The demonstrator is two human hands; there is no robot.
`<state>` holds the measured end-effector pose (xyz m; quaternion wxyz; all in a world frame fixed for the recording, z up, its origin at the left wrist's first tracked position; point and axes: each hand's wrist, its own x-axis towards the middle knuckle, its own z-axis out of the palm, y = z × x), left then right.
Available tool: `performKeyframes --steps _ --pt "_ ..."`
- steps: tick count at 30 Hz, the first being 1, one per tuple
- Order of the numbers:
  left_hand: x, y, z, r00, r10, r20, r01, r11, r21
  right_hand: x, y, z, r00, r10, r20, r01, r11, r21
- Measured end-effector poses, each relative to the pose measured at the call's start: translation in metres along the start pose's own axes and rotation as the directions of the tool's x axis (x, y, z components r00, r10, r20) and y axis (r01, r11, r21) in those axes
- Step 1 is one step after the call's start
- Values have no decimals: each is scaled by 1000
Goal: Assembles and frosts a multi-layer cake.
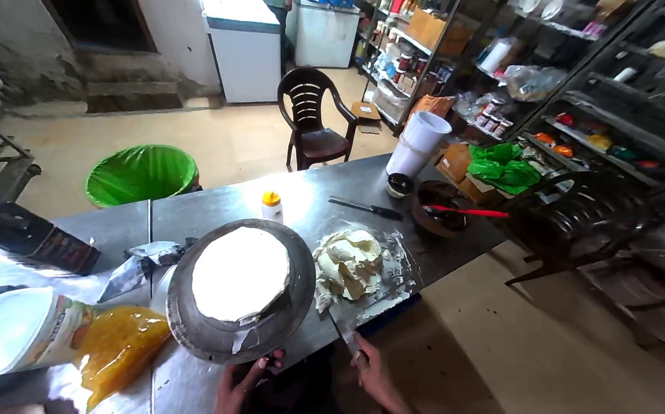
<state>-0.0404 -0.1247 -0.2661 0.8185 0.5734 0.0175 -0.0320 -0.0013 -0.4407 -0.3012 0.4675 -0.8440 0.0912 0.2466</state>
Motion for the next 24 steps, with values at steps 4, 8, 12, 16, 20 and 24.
performKeyframes --steps 4,8,12,16,20,24 --pt "-1 -1 -4 1000 24 13 -24 999 -35 -5 -15 10 994 -52 94 7 906 423" --pt "-2 0 -11 999 41 15 -41 998 -52 -14 -19 -17 994 -91 -53 105 861 498" --pt "-1 -3 -12 997 22 68 -19 999 -39 -22 -19 -65 951 -163 -262 239 925 296" --pt "1 -8 -7 994 11 108 -5 998 -57 -12 -10 -84 728 -409 -551 360 911 -200" --pt "2 -13 -4 990 5 140 3 999 -53 9 3 -65 735 -478 -482 161 813 -560" --pt "1 -8 -7 985 10 172 -3 999 -40 -6 21 -62 905 -267 -331 149 928 -343"
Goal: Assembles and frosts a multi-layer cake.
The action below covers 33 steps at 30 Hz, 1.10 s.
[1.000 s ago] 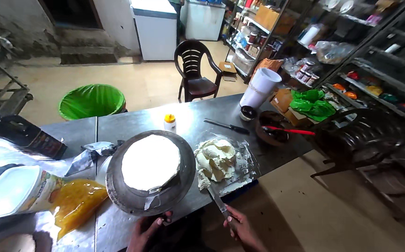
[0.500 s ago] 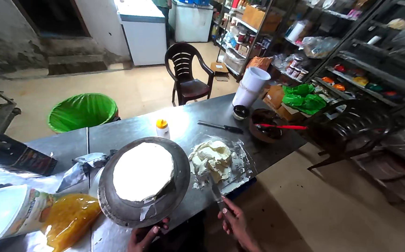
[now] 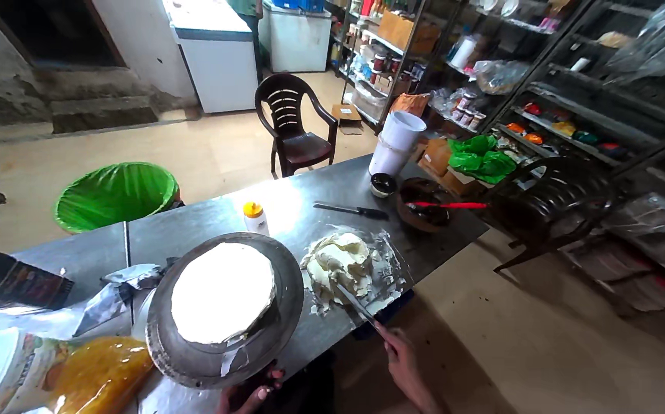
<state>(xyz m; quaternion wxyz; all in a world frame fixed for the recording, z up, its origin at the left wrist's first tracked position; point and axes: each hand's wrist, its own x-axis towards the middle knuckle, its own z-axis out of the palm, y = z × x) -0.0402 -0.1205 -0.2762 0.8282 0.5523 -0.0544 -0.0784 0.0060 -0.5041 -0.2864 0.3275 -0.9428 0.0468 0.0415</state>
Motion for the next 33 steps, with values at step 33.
performKeyframes --steps 33 --pt "-10 26 -11 948 132 -290 -157 986 -63 43 -80 -44 929 101 356 -329 667 669"
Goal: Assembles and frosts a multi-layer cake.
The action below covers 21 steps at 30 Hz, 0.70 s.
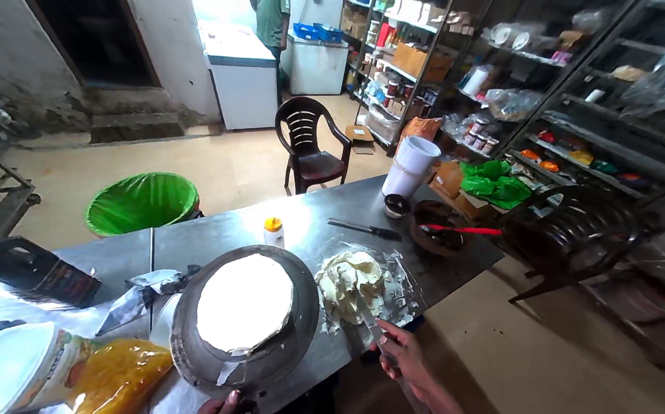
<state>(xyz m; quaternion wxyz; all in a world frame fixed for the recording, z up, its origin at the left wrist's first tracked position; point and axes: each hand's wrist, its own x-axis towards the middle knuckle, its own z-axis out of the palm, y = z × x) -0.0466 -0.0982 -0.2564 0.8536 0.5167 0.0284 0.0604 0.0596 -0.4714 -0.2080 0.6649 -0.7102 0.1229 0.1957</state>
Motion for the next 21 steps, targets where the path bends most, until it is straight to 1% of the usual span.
performKeyframes --steps 2,4,6,7,8,9,10,11,12,14,15,16,18,19,21 --pt "2 1 -16 999 37 -36 -37 999 6 -9 -21 -14 998 -52 29 54 996 -67" --pt "5 7 -24 992 68 -109 -67 998 9 -20 -52 -28 994 -92 52 102 968 -229" --pt "11 19 -24 964 84 -253 -81 996 20 -29 -86 -40 977 -184 107 213 870 -446" --pt "15 26 -22 944 80 -319 -73 997 36 -32 -105 -43 955 -251 159 297 785 -544" --pt "17 31 -20 930 78 -360 -63 997 54 -36 -126 -44 911 -342 228 407 670 -621" --pt "19 33 -19 925 82 -370 -60 996 71 -39 -148 -41 839 -436 325 529 514 -676" --pt "19 32 -18 929 89 -359 -64 995 81 -42 -174 -32 748 -499 438 629 323 -707" --pt "17 29 -16 937 94 -337 -71 994 81 -46 -202 -17 653 -516 554 697 124 -707" --pt "14 24 -15 948 91 -304 -71 995 77 -52 -230 4 565 -497 659 728 -76 -681" --pt "5 19 -7 972 65 -227 -57 998 39 -68 -278 60 428 -369 825 710 -426 -560" --pt "2 19 -3 980 46 -196 -44 999 16 -77 -297 91 373 -276 886 678 -571 -463" --pt "0 19 1 986 36 -164 -37 999 -5 -85 -311 125 324 -179 929 646 -675 -355" --pt "-2 18 4 993 33 -109 -38 998 -40 -102 -325 191 249 18 968 577 -805 -134" --pt "-3 18 6 995 34 -90 -38 998 -45 -108 -325 222 225 109 968 542 -840 -31" --pt "-2 21 4 996 21 -81 -25 999 -47 -111 -317 273 194 255 947 493 -860 130"
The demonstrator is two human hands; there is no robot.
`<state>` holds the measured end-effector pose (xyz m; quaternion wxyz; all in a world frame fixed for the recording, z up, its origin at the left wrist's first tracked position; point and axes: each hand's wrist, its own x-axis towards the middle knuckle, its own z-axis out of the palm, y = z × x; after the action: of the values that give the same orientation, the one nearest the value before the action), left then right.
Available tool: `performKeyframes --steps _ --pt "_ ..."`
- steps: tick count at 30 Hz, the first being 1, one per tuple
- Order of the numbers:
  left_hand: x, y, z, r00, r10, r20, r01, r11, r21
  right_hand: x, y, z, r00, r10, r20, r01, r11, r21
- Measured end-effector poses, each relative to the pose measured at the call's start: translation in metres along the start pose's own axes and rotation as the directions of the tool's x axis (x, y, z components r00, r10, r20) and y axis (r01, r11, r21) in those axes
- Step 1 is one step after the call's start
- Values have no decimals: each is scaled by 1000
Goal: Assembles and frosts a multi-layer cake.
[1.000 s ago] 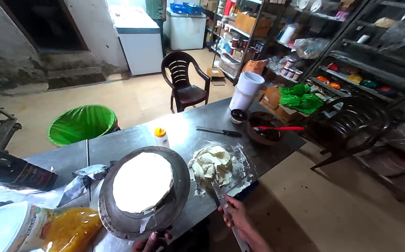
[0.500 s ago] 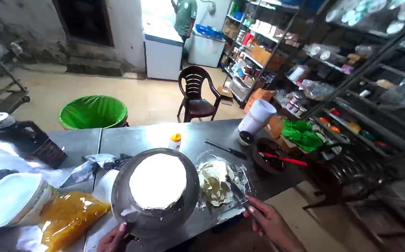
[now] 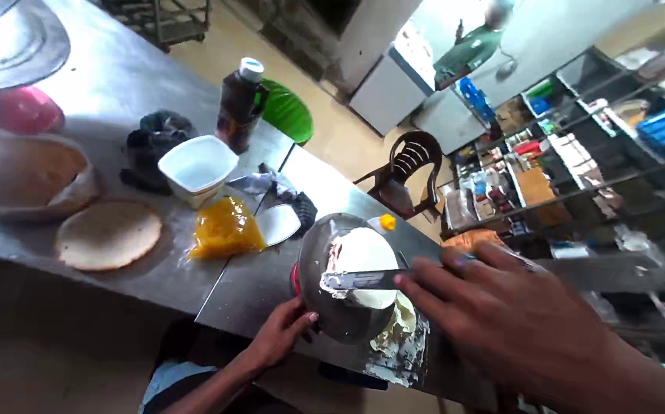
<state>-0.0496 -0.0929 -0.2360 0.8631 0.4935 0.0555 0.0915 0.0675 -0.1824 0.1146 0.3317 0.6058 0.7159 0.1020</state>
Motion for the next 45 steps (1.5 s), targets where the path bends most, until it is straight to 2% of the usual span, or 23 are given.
performKeyframes --steps 4,8,10,12,14,17,20,24,27,30,34,38,42,43,45 --pt "8 8 -10 1000 -11 -24 11 1000 18 59 6 5 981 -117 153 125 991 -44" --pt "13 10 -16 998 -25 -54 27 999 34 73 16 5 944 -84 318 100 995 -32" --pt "14 10 -17 998 -29 -64 32 998 53 70 15 5 926 -122 357 136 991 -14" --pt "14 10 -17 998 -44 -33 46 998 50 72 18 9 941 -172 290 191 981 -37" --pt "13 8 -15 998 -69 2 69 997 23 78 23 10 956 -151 250 174 982 -74" --pt "15 9 -16 998 -65 -11 65 998 24 80 25 11 947 -93 307 113 992 -51" --pt "19 15 -19 998 -31 -57 33 998 46 68 14 10 911 -111 396 109 994 27" --pt "26 20 -24 994 -16 -110 21 999 47 59 8 17 954 -161 251 177 983 -42" --pt "21 18 -24 999 -41 -29 43 998 54 69 22 22 971 -155 182 172 982 -80" --pt "12 12 -20 997 -68 26 66 997 47 80 34 21 966 -102 236 132 984 -117" --pt "13 9 -20 999 -41 14 39 994 101 74 18 11 910 -90 405 92 996 14" --pt "22 18 -28 999 -24 -49 30 992 125 61 2 12 941 -134 311 153 987 -38" --pt "20 21 -30 999 -36 -14 38 980 194 74 20 20 977 -73 202 92 992 -86" --pt "17 20 -29 999 -40 -6 41 981 192 79 24 20 977 -45 207 65 994 -92" --pt "14 16 -26 999 -35 -21 38 985 168 82 26 15 951 -12 310 24 999 -33"
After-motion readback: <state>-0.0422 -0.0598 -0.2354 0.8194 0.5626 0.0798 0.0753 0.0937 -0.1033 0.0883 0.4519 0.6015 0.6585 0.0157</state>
